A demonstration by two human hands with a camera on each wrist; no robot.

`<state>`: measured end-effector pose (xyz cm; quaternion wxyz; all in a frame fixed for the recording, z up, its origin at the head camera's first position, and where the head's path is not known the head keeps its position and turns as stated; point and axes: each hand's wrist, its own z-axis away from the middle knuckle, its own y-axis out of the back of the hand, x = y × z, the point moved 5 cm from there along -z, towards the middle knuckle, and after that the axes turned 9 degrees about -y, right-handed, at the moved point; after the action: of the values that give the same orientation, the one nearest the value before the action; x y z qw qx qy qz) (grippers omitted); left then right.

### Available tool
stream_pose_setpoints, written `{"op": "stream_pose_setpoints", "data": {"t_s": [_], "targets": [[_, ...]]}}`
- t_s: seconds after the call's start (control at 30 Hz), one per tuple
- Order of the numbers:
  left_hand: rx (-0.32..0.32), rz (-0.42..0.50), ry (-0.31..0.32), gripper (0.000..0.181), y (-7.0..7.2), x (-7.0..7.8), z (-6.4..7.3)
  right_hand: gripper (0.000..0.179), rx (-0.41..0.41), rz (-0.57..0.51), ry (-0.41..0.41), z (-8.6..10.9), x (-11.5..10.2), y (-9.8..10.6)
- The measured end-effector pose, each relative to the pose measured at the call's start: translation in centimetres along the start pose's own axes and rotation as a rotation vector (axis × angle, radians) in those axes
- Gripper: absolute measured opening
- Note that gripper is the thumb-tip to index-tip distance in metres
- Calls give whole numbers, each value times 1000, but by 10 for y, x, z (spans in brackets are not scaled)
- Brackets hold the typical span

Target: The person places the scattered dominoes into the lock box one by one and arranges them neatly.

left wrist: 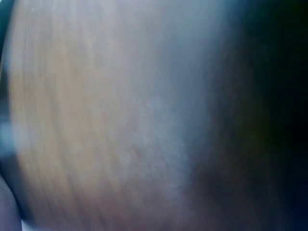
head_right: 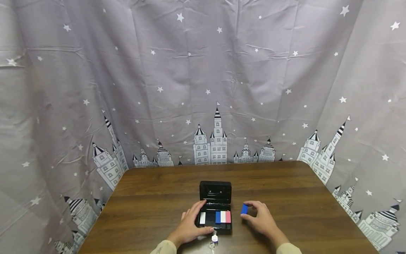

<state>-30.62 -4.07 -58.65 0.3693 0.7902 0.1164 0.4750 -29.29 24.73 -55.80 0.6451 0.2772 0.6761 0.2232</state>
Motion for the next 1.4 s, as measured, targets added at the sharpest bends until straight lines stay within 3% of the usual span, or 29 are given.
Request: {"op": "stream_pose_setpoints", "data": {"t_s": [0.93, 1.4], "targets": [[0, -21, 1, 104, -1, -2, 0, 44, -25, -36, 116, -1, -26, -21], [2, -21, -10, 104, -1, -2, -1, 42, -51, -36, 105, -2, -39, -29]]}}
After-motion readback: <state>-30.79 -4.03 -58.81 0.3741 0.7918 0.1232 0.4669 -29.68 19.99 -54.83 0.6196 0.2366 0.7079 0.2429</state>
